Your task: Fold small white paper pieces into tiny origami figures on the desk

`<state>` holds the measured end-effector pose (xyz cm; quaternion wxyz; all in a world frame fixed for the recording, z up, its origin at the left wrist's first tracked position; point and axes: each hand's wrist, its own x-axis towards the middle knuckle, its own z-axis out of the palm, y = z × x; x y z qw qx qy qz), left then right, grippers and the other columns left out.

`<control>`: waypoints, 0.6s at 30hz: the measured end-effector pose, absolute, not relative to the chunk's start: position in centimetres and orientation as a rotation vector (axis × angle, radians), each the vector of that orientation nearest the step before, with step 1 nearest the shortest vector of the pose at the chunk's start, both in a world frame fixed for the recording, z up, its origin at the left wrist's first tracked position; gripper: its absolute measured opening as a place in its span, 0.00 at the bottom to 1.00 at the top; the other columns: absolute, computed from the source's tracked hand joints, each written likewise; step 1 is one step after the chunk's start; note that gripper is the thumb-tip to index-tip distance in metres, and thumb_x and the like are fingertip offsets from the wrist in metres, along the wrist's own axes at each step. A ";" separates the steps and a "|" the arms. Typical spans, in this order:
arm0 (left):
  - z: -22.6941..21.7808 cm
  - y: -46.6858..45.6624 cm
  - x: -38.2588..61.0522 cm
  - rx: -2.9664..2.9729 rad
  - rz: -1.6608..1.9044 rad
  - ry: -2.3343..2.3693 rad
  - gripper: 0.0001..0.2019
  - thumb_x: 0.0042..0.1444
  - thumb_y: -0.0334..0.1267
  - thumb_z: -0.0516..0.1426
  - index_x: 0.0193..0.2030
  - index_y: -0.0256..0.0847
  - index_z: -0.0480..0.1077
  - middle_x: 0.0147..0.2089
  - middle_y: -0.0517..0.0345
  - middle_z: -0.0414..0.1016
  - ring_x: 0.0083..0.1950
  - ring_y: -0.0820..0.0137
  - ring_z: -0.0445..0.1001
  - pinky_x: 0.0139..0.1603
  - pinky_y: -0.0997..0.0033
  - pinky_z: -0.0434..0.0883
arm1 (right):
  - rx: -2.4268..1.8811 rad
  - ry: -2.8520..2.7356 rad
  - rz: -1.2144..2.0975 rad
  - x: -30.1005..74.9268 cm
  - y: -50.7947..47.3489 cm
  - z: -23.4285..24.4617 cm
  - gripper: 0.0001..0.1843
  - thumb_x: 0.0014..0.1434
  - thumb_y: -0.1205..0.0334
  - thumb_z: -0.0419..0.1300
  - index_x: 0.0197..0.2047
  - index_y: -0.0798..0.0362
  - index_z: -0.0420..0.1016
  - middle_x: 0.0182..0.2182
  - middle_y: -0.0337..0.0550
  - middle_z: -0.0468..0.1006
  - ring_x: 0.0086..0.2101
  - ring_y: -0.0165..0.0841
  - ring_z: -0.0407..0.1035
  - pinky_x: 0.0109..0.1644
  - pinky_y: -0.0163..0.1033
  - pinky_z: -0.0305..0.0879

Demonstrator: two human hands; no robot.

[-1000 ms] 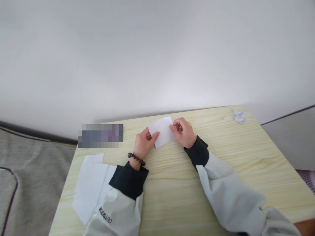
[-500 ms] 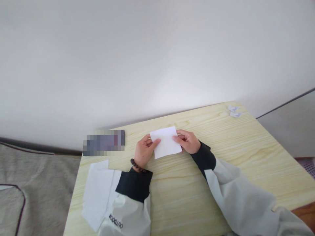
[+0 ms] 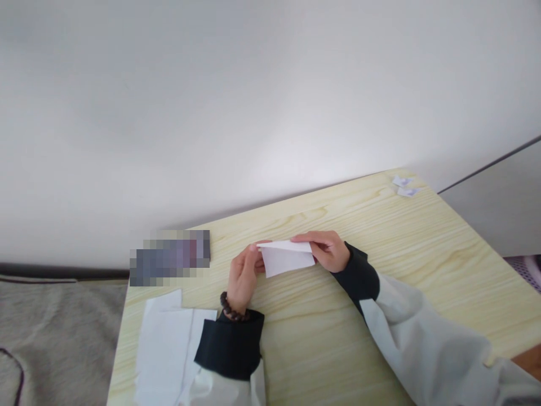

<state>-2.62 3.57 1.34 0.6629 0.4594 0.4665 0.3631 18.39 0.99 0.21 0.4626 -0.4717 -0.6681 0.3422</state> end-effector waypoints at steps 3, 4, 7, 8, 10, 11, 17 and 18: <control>1.5 3.5 -2.6 1.033 0.828 1.004 0.32 0.54 0.63 0.44 0.46 0.36 0.71 0.30 0.53 0.75 0.30 0.67 0.73 0.31 0.69 0.70 | -1.143 -1.771 0.691 18.4 1.1 0.5 0.18 0.58 0.69 0.48 0.43 0.50 0.77 0.32 0.43 0.79 0.30 0.30 0.71 0.33 0.34 0.67; 1.5 3.5 -2.5 1.084 0.829 1.051 0.30 0.53 0.62 0.47 0.44 0.36 0.71 0.28 0.55 0.74 0.27 0.70 0.72 0.28 0.72 0.68 | -1.141 -1.788 0.668 18.4 1.2 0.5 0.18 0.58 0.69 0.48 0.43 0.50 0.77 0.31 0.43 0.78 0.29 0.29 0.70 0.32 0.34 0.66; 1.8 3.5 -2.2 1.243 0.804 1.207 0.21 0.50 0.54 0.57 0.42 0.38 0.71 0.19 0.65 0.65 0.19 0.78 0.61 0.18 0.79 0.56 | -1.152 -1.785 0.692 18.3 1.1 0.6 0.18 0.59 0.68 0.48 0.43 0.51 0.77 0.29 0.42 0.77 0.26 0.28 0.69 0.30 0.33 0.64; 1.8 3.5 -2.1 1.264 0.797 1.220 0.20 0.50 0.51 0.58 0.42 0.38 0.70 0.18 0.67 0.63 0.18 0.79 0.58 0.18 0.80 0.53 | -1.168 -1.754 0.742 18.3 1.0 0.6 0.17 0.59 0.67 0.48 0.44 0.52 0.76 0.27 0.42 0.76 0.24 0.27 0.68 0.29 0.33 0.64; 1.8 3.5 -1.9 1.260 0.803 1.194 0.19 0.49 0.49 0.60 0.43 0.39 0.69 0.20 0.66 0.65 0.19 0.79 0.59 0.19 0.80 0.54 | -1.199 -1.649 0.891 18.3 0.8 0.5 0.18 0.61 0.64 0.46 0.47 0.53 0.75 0.21 0.38 0.73 0.20 0.26 0.65 0.25 0.32 0.63; 1.8 3.5 -1.9 1.247 0.811 1.177 0.18 0.49 0.48 0.60 0.43 0.39 0.69 0.22 0.65 0.67 0.21 0.79 0.61 0.20 0.80 0.56 | -1.204 -1.594 0.964 18.3 0.7 0.5 0.19 0.62 0.62 0.45 0.48 0.54 0.74 0.18 0.36 0.71 0.18 0.26 0.64 0.23 0.32 0.62; 1.5 3.4 -1.9 1.207 0.816 1.130 0.16 0.48 0.45 0.61 0.41 0.38 0.68 0.28 0.61 0.73 0.27 0.77 0.67 0.26 0.80 0.62 | -1.324 -1.587 0.943 18.1 0.6 0.8 0.16 0.59 0.56 0.54 0.44 0.56 0.74 0.19 0.36 0.70 0.17 0.25 0.63 0.21 0.30 0.60; 1.5 3.4 -1.9 1.216 0.815 1.134 0.16 0.48 0.45 0.61 0.41 0.38 0.69 0.28 0.61 0.73 0.27 0.76 0.67 0.26 0.79 0.62 | -1.344 -1.592 0.923 18.0 0.7 0.8 0.15 0.58 0.55 0.55 0.43 0.55 0.74 0.20 0.37 0.71 0.18 0.25 0.63 0.20 0.30 0.60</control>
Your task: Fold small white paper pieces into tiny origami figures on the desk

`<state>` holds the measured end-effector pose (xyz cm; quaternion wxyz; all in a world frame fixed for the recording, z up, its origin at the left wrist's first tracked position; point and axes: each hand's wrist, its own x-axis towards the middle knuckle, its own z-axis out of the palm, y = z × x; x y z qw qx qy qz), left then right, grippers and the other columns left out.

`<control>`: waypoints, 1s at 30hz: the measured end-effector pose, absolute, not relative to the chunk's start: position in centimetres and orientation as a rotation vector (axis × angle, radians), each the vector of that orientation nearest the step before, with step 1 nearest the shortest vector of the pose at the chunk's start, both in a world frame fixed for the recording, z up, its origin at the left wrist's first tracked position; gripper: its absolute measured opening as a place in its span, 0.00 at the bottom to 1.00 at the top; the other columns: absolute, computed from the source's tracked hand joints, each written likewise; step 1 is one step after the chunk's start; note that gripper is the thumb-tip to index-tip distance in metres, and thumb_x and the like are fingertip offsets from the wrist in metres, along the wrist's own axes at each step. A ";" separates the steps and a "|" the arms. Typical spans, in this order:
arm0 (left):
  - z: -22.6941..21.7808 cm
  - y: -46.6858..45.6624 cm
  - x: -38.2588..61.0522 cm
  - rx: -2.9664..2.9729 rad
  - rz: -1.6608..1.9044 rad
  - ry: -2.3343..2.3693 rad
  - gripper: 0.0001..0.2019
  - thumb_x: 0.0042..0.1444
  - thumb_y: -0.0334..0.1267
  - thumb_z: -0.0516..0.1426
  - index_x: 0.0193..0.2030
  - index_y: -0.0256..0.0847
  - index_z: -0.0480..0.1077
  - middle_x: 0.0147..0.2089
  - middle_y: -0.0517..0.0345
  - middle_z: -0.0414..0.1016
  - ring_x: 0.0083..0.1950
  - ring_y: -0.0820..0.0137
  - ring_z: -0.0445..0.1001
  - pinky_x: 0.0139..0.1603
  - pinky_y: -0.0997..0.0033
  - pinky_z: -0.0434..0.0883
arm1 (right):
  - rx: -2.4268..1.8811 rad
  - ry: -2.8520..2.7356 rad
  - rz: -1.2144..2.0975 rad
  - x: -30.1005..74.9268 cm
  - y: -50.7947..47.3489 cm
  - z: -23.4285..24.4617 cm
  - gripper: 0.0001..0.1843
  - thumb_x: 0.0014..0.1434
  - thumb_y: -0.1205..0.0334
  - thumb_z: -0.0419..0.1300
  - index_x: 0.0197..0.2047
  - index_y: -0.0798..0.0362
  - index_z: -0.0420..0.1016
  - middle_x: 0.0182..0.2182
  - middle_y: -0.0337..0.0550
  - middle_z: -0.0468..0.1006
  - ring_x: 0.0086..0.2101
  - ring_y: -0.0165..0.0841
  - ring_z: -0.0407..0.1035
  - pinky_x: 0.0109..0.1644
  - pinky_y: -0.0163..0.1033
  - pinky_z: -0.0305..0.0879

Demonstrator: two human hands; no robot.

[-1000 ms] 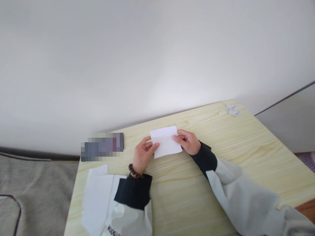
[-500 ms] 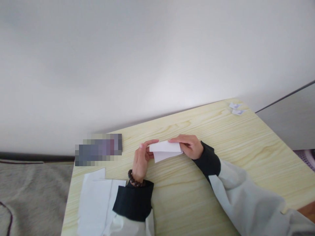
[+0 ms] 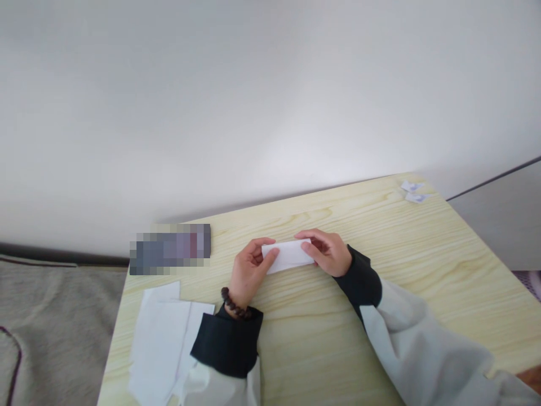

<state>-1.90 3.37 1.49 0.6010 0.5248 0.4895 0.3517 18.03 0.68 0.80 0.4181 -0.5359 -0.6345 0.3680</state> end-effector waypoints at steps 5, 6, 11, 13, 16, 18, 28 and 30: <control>2.0 3.2 -1.8 1.297 0.818 1.203 0.16 0.50 0.48 0.58 0.39 0.38 0.70 0.24 0.63 0.69 0.23 0.77 0.62 0.22 0.79 0.58 | -1.355 -1.602 0.902 17.8 0.9 0.7 0.13 0.58 0.56 0.55 0.40 0.55 0.74 0.20 0.38 0.71 0.18 0.25 0.63 0.19 0.30 0.60; 2.1 3.2 -1.7 1.310 0.821 1.225 0.17 0.51 0.49 0.57 0.39 0.37 0.71 0.23 0.63 0.68 0.22 0.77 0.60 0.21 0.79 0.56 | -1.351 -1.606 0.900 17.7 0.9 0.7 0.13 0.58 0.56 0.55 0.39 0.55 0.75 0.20 0.38 0.71 0.18 0.25 0.63 0.19 0.30 0.60; 2.1 3.2 -1.5 1.315 0.811 1.270 0.18 0.51 0.51 0.56 0.39 0.37 0.71 0.20 0.64 0.66 0.20 0.78 0.58 0.19 0.78 0.53 | -1.324 -1.598 0.900 17.6 1.0 0.7 0.12 0.57 0.56 0.55 0.39 0.54 0.74 0.19 0.37 0.70 0.18 0.25 0.63 0.18 0.30 0.60; 1.8 3.2 -1.5 1.311 0.805 1.262 0.18 0.51 0.51 0.56 0.39 0.37 0.71 0.21 0.63 0.67 0.20 0.77 0.60 0.20 0.78 0.54 | -1.319 -1.584 0.913 17.6 1.0 0.6 0.12 0.57 0.56 0.55 0.39 0.54 0.74 0.18 0.37 0.70 0.17 0.25 0.62 0.18 0.30 0.60; 1.5 3.1 -1.6 1.307 0.815 1.248 0.17 0.51 0.51 0.57 0.39 0.38 0.71 0.24 0.61 0.70 0.23 0.76 0.63 0.22 0.78 0.57 | -1.320 -1.570 0.932 17.7 1.0 0.4 0.12 0.57 0.56 0.56 0.39 0.54 0.75 0.18 0.36 0.69 0.17 0.25 0.62 0.18 0.30 0.60; 1.4 3.1 -1.6 1.294 0.822 1.240 0.17 0.50 0.51 0.58 0.39 0.38 0.71 0.24 0.61 0.71 0.23 0.75 0.64 0.22 0.78 0.58 | -1.321 -1.572 0.943 17.7 1.0 0.4 0.12 0.57 0.56 0.56 0.39 0.54 0.75 0.18 0.36 0.69 0.16 0.25 0.61 0.18 0.30 0.60; 1.3 3.1 -1.7 1.271 0.852 1.223 0.18 0.47 0.50 0.60 0.39 0.39 0.71 0.29 0.57 0.75 0.27 0.72 0.69 0.25 0.77 0.63 | -1.283 -1.551 1.033 17.8 1.2 0.0 0.13 0.57 0.54 0.56 0.41 0.53 0.74 0.19 0.37 0.71 0.16 0.26 0.64 0.17 0.31 0.62; 1.3 3.1 -1.8 1.291 0.854 1.219 0.17 0.48 0.49 0.60 0.39 0.39 0.72 0.29 0.58 0.75 0.27 0.73 0.69 0.25 0.78 0.63 | -1.274 -1.552 1.038 17.8 1.2 -0.1 0.13 0.57 0.55 0.56 0.40 0.53 0.74 0.19 0.37 0.71 0.16 0.26 0.64 0.17 0.30 0.61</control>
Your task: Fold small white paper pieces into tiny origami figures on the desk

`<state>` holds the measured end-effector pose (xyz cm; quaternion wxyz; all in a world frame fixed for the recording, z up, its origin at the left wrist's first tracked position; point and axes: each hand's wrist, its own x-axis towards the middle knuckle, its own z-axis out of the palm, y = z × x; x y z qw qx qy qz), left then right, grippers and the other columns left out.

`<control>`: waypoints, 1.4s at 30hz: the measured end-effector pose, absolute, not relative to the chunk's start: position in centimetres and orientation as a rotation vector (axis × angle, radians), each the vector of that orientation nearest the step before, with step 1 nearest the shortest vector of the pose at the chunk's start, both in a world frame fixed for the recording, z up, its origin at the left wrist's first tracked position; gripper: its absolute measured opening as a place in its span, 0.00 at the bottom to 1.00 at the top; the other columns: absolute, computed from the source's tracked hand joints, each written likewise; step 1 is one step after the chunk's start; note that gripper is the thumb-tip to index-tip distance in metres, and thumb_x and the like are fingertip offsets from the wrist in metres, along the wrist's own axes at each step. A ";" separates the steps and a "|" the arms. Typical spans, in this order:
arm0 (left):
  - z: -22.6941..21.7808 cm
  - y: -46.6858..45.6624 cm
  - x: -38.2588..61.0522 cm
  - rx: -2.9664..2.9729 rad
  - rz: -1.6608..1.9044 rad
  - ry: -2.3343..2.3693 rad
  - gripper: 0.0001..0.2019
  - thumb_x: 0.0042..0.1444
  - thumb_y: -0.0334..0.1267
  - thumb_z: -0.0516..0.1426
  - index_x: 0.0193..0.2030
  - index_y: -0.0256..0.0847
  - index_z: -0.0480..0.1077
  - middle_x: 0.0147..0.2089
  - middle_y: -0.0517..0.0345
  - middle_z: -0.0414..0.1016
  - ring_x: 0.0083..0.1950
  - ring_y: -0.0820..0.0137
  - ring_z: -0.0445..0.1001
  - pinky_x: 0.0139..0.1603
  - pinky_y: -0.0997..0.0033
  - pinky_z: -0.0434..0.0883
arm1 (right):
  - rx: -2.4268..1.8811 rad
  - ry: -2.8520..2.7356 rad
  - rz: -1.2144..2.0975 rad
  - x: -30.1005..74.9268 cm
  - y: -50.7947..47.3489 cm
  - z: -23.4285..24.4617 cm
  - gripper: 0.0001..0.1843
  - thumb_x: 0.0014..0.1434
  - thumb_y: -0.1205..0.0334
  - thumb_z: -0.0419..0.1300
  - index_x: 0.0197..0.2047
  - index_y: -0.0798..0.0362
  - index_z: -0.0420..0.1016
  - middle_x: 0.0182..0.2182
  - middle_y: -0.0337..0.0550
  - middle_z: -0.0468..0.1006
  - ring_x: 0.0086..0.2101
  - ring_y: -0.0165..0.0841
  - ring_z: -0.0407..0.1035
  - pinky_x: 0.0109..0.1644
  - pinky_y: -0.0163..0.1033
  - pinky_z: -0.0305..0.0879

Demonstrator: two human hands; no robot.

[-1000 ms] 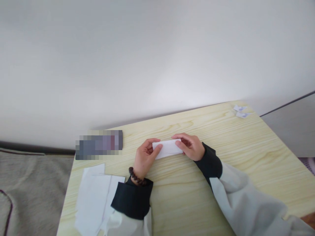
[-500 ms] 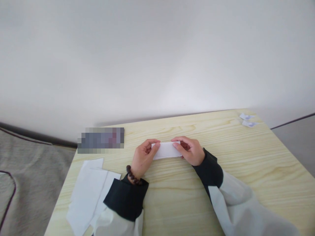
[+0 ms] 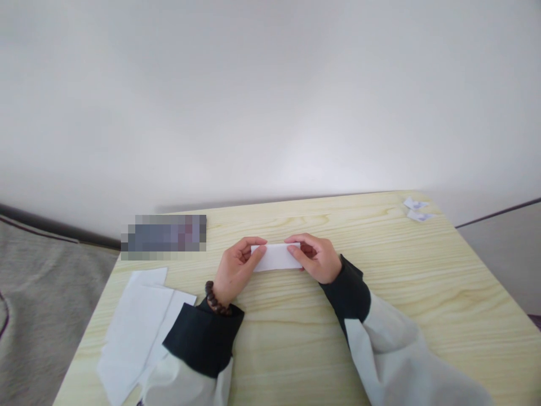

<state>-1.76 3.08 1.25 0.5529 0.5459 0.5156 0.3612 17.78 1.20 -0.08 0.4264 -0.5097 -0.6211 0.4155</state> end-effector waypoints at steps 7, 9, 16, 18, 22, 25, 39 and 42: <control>1.7 3.3 -1.6 1.350 0.852 1.251 0.16 0.49 0.49 0.59 0.37 0.38 0.73 0.29 0.57 0.74 0.26 0.74 0.67 0.24 0.78 0.62 | -1.291 -1.592 0.951 17.7 1.3 0.1 0.12 0.56 0.57 0.56 0.39 0.54 0.75 0.20 0.38 0.72 0.18 0.26 0.64 0.20 0.31 0.62; 1.8 3.3 -1.6 1.371 0.840 1.268 0.16 0.49 0.49 0.59 0.37 0.38 0.73 0.28 0.57 0.74 0.25 0.74 0.66 0.23 0.77 0.61 | -1.295 -1.612 0.926 17.7 1.3 0.3 0.11 0.56 0.57 0.56 0.39 0.54 0.75 0.20 0.38 0.72 0.18 0.26 0.64 0.21 0.31 0.62; 1.2 3.5 -1.8 1.412 0.805 1.300 0.16 0.47 0.48 0.60 0.36 0.38 0.73 0.25 0.59 0.72 0.23 0.75 0.63 0.20 0.77 0.57 | -1.286 -1.693 0.847 17.7 1.2 0.5 0.11 0.56 0.60 0.56 0.38 0.55 0.75 0.20 0.38 0.73 0.18 0.24 0.63 0.21 0.29 0.60; 1.0 3.6 -1.9 1.420 0.795 1.285 0.16 0.47 0.48 0.60 0.37 0.39 0.73 0.25 0.59 0.72 0.23 0.75 0.63 0.20 0.77 0.57 | -1.291 -1.699 0.850 17.8 1.2 0.5 0.11 0.56 0.60 0.56 0.39 0.55 0.75 0.21 0.38 0.73 0.18 0.24 0.63 0.21 0.29 0.60; 0.8 3.7 -2.0 1.433 0.758 1.263 0.16 0.48 0.48 0.60 0.39 0.38 0.72 0.25 0.60 0.72 0.23 0.75 0.63 0.21 0.78 0.58 | -1.296 -1.704 0.858 17.8 1.2 0.4 0.10 0.56 0.60 0.56 0.38 0.55 0.75 0.21 0.38 0.74 0.18 0.24 0.65 0.21 0.29 0.60; 1.0 3.7 -2.0 1.438 0.757 1.265 0.17 0.48 0.48 0.59 0.39 0.38 0.73 0.25 0.60 0.71 0.23 0.76 0.62 0.21 0.78 0.58 | -1.302 -1.704 0.859 17.8 1.3 0.4 0.10 0.56 0.59 0.56 0.38 0.55 0.75 0.19 0.37 0.72 0.17 0.24 0.64 0.20 0.29 0.59; 1.3 3.4 -1.6 1.599 0.815 1.298 0.14 0.50 0.46 0.58 0.38 0.39 0.76 0.29 0.60 0.76 0.22 0.78 0.56 0.22 0.77 0.56 | -1.298 -1.790 0.618 17.6 0.9 0.2 0.10 0.56 0.62 0.56 0.37 0.57 0.76 0.19 0.38 0.71 0.17 0.23 0.61 0.21 0.29 0.59; 1.5 3.3 -1.5 1.624 0.801 1.294 0.15 0.51 0.47 0.57 0.39 0.39 0.76 0.30 0.59 0.77 0.22 0.77 0.59 0.22 0.77 0.57 | -1.288 -1.785 0.611 17.7 0.9 0.2 0.10 0.56 0.61 0.56 0.37 0.57 0.76 0.19 0.37 0.70 0.16 0.23 0.60 0.20 0.29 0.58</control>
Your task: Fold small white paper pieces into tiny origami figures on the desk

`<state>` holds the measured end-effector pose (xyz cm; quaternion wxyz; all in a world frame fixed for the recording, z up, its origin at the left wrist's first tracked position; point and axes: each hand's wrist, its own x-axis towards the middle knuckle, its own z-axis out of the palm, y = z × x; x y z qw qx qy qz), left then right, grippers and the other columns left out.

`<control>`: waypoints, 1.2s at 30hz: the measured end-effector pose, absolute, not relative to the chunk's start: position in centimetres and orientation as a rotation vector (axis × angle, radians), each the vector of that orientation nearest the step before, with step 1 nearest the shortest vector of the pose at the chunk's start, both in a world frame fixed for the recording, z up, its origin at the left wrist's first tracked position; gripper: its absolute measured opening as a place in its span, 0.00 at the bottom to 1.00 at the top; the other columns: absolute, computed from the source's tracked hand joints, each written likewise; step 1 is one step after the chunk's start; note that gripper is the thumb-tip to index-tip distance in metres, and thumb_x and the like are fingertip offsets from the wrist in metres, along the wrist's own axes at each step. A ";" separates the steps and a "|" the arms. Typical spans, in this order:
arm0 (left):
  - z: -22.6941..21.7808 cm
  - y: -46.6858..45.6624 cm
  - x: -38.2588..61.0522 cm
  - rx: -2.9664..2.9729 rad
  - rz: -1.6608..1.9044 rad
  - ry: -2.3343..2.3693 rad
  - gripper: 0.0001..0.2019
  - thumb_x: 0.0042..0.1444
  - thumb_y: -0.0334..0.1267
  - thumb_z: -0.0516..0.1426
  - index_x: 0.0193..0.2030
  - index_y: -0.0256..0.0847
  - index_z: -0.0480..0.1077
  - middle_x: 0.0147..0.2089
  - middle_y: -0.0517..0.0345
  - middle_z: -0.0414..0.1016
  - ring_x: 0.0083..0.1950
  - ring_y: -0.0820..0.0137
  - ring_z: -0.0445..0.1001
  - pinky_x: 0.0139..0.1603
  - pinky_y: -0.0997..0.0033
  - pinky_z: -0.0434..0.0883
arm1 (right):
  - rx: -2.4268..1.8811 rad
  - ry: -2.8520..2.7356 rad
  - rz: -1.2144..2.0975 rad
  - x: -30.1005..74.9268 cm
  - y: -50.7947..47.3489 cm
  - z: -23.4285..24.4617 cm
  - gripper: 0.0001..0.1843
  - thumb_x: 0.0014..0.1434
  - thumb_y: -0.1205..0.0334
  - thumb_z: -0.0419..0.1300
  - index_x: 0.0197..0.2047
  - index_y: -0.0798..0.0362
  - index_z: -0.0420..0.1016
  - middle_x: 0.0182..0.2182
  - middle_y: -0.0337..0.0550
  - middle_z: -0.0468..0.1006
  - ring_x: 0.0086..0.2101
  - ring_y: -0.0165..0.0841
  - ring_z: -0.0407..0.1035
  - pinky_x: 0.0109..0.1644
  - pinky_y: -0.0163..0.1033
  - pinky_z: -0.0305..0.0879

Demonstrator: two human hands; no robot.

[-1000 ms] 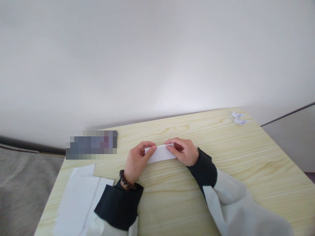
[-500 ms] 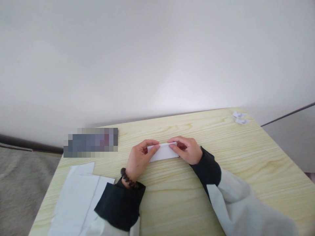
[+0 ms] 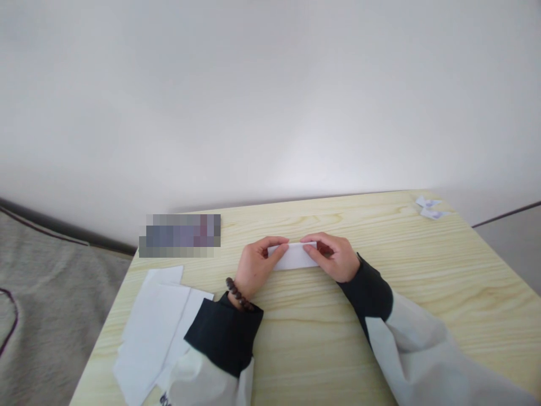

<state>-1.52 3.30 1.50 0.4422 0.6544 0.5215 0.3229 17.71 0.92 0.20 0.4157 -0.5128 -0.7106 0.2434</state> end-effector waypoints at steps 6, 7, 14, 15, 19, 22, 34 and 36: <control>2.1 3.2 -1.2 1.657 0.778 1.292 0.14 0.52 0.47 0.56 0.34 0.39 0.77 0.32 0.59 0.78 0.26 0.74 0.67 0.26 0.75 0.63 | -1.281 -1.813 0.586 17.8 0.8 0.4 0.10 0.56 0.61 0.56 0.37 0.55 0.76 0.19 0.36 0.70 0.17 0.23 0.60 0.21 0.29 0.59; 2.1 3.2 -1.1 1.654 0.781 1.284 0.13 0.52 0.46 0.56 0.33 0.38 0.77 0.32 0.59 0.78 0.28 0.73 0.69 0.28 0.75 0.64 | -1.281 -1.822 0.584 17.8 0.8 0.4 0.09 0.56 0.61 0.56 0.37 0.55 0.76 0.19 0.36 0.71 0.16 0.23 0.60 0.21 0.29 0.59; 1.9 3.1 -0.9 1.632 0.819 1.261 0.12 0.51 0.44 0.57 0.32 0.37 0.75 0.32 0.58 0.78 0.35 0.69 0.74 0.37 0.74 0.69 | -1.290 -1.801 0.624 17.3 0.6 0.7 0.09 0.55 0.61 0.56 0.36 0.55 0.75 0.21 0.38 0.74 0.16 0.23 0.60 0.21 0.29 0.58; 1.9 3.1 -0.9 1.634 0.819 1.258 0.12 0.51 0.44 0.57 0.31 0.37 0.75 0.32 0.58 0.78 0.35 0.68 0.74 0.37 0.74 0.69 | -1.287 -1.800 0.638 17.2 0.6 0.8 0.09 0.55 0.61 0.56 0.36 0.55 0.75 0.23 0.39 0.75 0.17 0.23 0.60 0.20 0.30 0.58; 2.1 3.1 -0.7 1.666 0.804 1.227 0.12 0.51 0.44 0.58 0.32 0.37 0.76 0.32 0.58 0.79 0.36 0.68 0.75 0.37 0.74 0.70 | -1.270 -1.812 0.627 16.6 0.5 0.9 0.09 0.55 0.61 0.57 0.37 0.54 0.75 0.29 0.41 0.78 0.20 0.24 0.63 0.22 0.30 0.58; 2.1 3.1 -0.7 1.702 0.795 1.222 0.12 0.50 0.45 0.58 0.32 0.38 0.76 0.32 0.58 0.79 0.35 0.68 0.76 0.37 0.75 0.71 | -1.273 -1.796 0.622 16.4 0.6 0.8 0.07 0.55 0.62 0.57 0.34 0.55 0.74 0.27 0.40 0.77 0.22 0.25 0.66 0.24 0.29 0.60; 2.0 2.7 -0.6 1.862 0.780 1.170 0.09 0.52 0.39 0.56 0.30 0.38 0.75 0.30 0.58 0.78 0.32 0.70 0.75 0.36 0.75 0.70 | -1.260 -1.883 0.658 16.6 0.7 0.1 0.02 0.52 0.64 0.56 0.30 0.53 0.69 0.24 0.38 0.74 0.24 0.27 0.66 0.29 0.31 0.61; 2.0 2.6 -0.6 1.869 0.784 1.168 0.08 0.52 0.39 0.56 0.30 0.38 0.75 0.30 0.58 0.78 0.32 0.70 0.75 0.36 0.75 0.70 | -1.250 -1.909 0.651 16.7 0.8 0.1 0.03 0.52 0.64 0.55 0.30 0.53 0.69 0.23 0.38 0.73 0.24 0.27 0.65 0.29 0.31 0.60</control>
